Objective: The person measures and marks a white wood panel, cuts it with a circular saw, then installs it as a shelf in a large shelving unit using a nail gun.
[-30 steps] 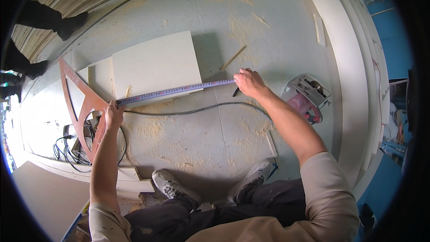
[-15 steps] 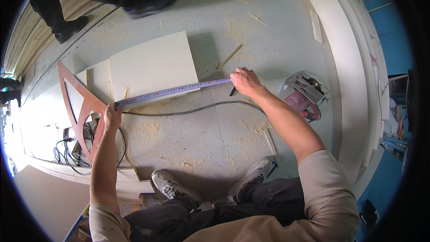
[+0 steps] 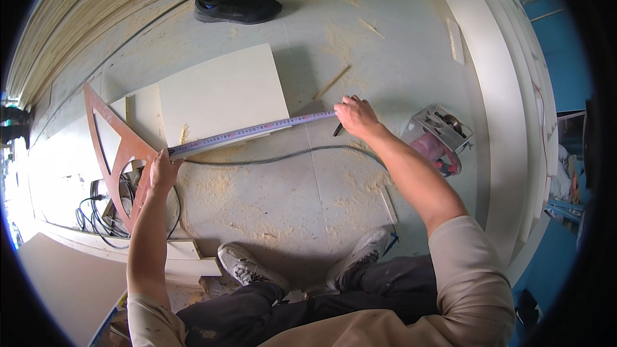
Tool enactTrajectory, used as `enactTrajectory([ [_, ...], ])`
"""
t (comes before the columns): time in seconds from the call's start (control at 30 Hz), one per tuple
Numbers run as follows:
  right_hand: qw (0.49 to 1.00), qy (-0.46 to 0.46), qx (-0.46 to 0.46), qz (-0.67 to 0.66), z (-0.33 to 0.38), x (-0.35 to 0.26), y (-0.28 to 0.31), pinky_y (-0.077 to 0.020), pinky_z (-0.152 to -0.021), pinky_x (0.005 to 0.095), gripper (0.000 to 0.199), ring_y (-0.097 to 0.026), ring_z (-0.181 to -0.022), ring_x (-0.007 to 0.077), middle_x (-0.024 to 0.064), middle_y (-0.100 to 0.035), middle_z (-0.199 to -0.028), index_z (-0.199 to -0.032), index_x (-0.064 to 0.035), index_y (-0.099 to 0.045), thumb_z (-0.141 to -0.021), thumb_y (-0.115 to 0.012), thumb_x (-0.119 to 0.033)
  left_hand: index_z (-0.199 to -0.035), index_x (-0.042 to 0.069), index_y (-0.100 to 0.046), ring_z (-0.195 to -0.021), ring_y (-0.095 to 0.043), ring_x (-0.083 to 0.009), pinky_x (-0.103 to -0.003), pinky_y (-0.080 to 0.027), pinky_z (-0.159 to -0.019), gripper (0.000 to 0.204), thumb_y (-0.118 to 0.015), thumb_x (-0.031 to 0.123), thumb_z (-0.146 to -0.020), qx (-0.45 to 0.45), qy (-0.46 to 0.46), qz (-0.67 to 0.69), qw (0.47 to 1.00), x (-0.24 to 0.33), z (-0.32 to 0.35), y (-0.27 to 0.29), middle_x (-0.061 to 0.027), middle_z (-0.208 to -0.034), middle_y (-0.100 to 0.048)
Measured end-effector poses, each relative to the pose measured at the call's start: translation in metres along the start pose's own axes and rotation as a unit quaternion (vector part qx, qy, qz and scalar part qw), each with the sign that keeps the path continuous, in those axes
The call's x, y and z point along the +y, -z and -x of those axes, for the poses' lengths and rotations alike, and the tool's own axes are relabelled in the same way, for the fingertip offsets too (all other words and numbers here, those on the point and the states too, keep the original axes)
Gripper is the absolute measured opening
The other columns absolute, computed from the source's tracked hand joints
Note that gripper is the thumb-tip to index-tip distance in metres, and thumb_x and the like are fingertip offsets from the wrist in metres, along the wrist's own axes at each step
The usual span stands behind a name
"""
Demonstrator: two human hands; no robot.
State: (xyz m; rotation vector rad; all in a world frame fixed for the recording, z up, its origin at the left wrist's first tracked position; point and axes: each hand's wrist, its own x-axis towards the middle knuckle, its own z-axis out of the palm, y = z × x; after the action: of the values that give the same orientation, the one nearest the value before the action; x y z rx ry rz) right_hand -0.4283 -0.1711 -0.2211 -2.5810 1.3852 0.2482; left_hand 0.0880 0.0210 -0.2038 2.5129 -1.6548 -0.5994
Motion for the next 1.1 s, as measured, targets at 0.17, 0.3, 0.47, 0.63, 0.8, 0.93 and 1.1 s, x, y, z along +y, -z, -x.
enactTrajectory([
  [0.17, 0.994, 0.056, 0.079, -0.049, -0.003, -0.002, -0.004, -0.0521, -0.077, 0.0474, 0.008, -0.063, -0.096, 0.03, 0.0072, -0.066, -0.09, -0.088, -0.0125, -0.061, -0.092, -0.059, -0.02, -0.096, 0.001, -0.06, -0.088, -0.066, -0.0418, -0.051, -0.051, -0.075, 0.032, -0.073, 0.028, -0.083, -0.008, 0.011, 0.009, 1.0, -0.006, 0.003, -0.002, -0.0231, -0.092, -0.067],
  [0.3, 0.986, 0.094, 0.032, -0.132, -0.005, -0.006, 0.004, -0.0519, -0.078, 0.0502, 0.016, -0.062, -0.092, 0.0383, 0.016, -0.067, -0.089, -0.089, -0.008, -0.062, -0.093, -0.053, -0.021, -0.086, 0.001, -0.059, -0.079, -0.064, -0.042, -0.05, -0.05, -0.071, 0.026, -0.069, 0.025, -0.083, 0.023, 0.007, -0.002, 1.0, -0.024, 0.008, 0.01, -0.0224, -0.079, -0.064],
  [0.47, 0.969, 0.108, -0.118, -0.189, 0.003, -0.032, 0.008, -0.0512, -0.079, 0.0505, 0.026, -0.063, -0.09, 0.0443, 0.0239, -0.066, -0.093, -0.092, -0.0029, -0.062, -0.095, -0.053, -0.027, -0.086, 0.001, -0.066, -0.074, -0.069, -0.0313, -0.039, -0.054, -0.069, 0.013, -0.063, 0.013, -0.084, 0.18, 0.046, 0.217, 0.958, -0.041, 0.03, 0.04, -0.0176, -0.079, -0.069],
  [0.63, 0.941, 0.071, -0.268, -0.193, 0.031, -0.089, 0.017, -0.0524, -0.086, 0.0506, 0.048, -0.065, -0.098, 0.045, 0.0277, -0.067, -0.101, -0.121, -0.0042, -0.052, -0.091, -0.061, -0.041, -0.106, 0.0, -0.064, -0.109, -0.061, -0.0378, -0.046, -0.047, -0.094, 0.036, -0.067, 0.028, -0.085, 0.062, 0.145, 0.002, 0.988, -0.111, 0.043, 0.04, -0.0212, -0.11, -0.067],
  [0.8, 0.914, 0.085, -0.372, -0.138, 0.069, -0.112, -0.004, -0.0532, -0.09, 0.0503, 0.054, -0.064, -0.106, 0.0431, 0.0283, -0.065, -0.112, -0.123, 0.0024, -0.049, -0.088, -0.064, -0.037, -0.115, 0.009, -0.063, -0.114, -0.059, -0.0358, -0.047, -0.047, -0.097, 0.038, -0.071, 0.025, -0.081, 0.051, 0.131, -0.003, 0.99, -0.138, 0.06, 0.012, -0.0171, -0.113, -0.067],
  [0.93, 0.913, 0.16, -0.37, -0.068, 0.079, -0.123, -0.008, -0.0513, -0.095, 0.0488, 0.048, -0.06, -0.116, 0.0391, 0.0235, -0.06, -0.124, -0.122, -0.0014, -0.056, -0.087, -0.066, -0.032, -0.095, 0.001, -0.067, -0.084, -0.068, -0.0349, -0.043, -0.053, -0.077, 0.036, -0.079, 0.029, -0.075, 0.038, 0.048, 0.054, 0.997, -0.114, 0.056, 0.045, -0.0185, -0.088, -0.07],
  [1.1, 0.938, 0.164, -0.252, -0.173, 0.041, -0.143, -0.001, -0.0493, -0.096, 0.0456, 0.043, -0.059, -0.116, 0.0346, 0.0204, -0.059, -0.124, -0.118, -0.0016, -0.057, -0.089, -0.067, -0.031, -0.093, -0.003, -0.065, -0.066, -0.063, -0.0273, -0.039, -0.051, -0.066, 0.031, -0.074, 0.025, -0.082, 0.098, 0.037, 0.074, 0.992, -0.02, 0.043, 0.101, -0.0174, -0.078, -0.067],
])
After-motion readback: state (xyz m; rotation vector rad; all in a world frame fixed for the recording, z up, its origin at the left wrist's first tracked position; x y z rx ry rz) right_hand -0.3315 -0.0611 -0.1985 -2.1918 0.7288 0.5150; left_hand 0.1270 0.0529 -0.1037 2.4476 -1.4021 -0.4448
